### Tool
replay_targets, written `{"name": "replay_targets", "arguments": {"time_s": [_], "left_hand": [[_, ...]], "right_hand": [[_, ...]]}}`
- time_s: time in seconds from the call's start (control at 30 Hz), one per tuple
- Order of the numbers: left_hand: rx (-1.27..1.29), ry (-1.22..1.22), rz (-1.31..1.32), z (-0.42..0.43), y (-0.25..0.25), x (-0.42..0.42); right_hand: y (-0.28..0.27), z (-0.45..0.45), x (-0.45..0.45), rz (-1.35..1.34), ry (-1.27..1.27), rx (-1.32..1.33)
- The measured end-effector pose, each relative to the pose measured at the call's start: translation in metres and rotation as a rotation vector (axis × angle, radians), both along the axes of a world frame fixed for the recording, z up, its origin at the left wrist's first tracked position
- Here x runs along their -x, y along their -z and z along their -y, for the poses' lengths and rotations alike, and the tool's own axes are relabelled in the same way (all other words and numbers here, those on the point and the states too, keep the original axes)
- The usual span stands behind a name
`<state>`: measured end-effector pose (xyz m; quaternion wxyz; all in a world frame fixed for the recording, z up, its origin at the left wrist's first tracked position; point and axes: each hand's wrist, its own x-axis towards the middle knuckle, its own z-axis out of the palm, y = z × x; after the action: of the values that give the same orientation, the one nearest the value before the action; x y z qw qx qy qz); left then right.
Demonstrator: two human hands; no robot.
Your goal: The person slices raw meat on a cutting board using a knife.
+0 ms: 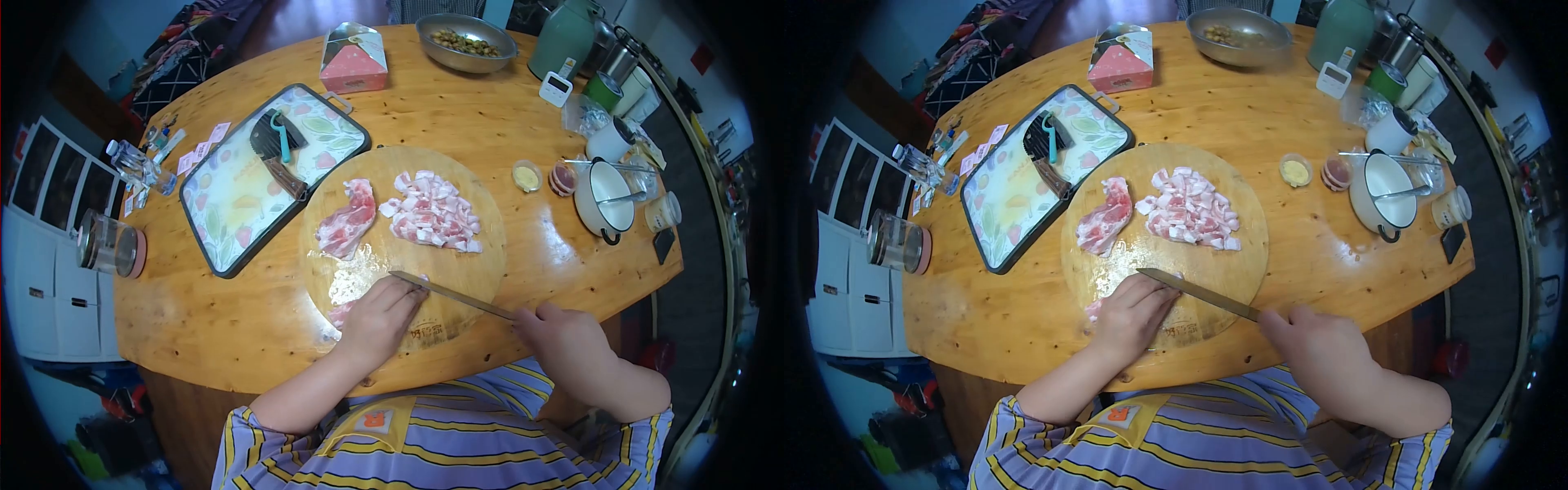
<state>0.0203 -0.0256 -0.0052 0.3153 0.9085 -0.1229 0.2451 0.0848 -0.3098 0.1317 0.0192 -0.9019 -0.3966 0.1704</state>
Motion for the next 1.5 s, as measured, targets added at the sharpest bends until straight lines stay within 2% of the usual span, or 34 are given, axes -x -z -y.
{"name": "replay_targets", "arguments": {"time_s": [0.13, 0.3, 0.53, 0.83, 0.93, 1.03, 1.23, 1.5], "left_hand": [[0.016, -0.02, 0.008, 0.0, -0.002, -0.002], [0.06, -0.017, -0.012, -0.002, 0.0, -0.002], [0.031, 0.016, 0.047, -0.005, 0.004, 0.0], [0.053, 0.014, 0.012, -0.002, -0.001, -0.001], [0.052, 0.014, 0.004, -0.002, -0.001, -0.003], [0.04, -0.002, -0.001, -0.002, -0.002, -0.003], [0.033, -0.021, -0.03, -0.004, -0.001, -0.002], [0.006, -0.049, -0.026, -0.004, -0.001, 0.001]], "right_hand": [[0.003, -0.016, -0.01, -0.156, 0.026, 0.027], [-0.019, -0.021, -0.025, -0.057, 0.034, -0.067], [-0.002, -0.011, -0.015, -0.037, 0.04, -0.131], [-0.02, -0.003, -0.012, -0.044, 0.036, -0.01], [-0.008, -0.005, -0.013, -0.121, 0.042, -0.006], [0.01, -0.024, -0.024, -0.209, 0.049, -0.114], [0.058, -0.068, -0.037, -0.248, 0.006, -0.211], [0.06, -0.029, -0.023, -0.255, 0.049, -0.158]]}}
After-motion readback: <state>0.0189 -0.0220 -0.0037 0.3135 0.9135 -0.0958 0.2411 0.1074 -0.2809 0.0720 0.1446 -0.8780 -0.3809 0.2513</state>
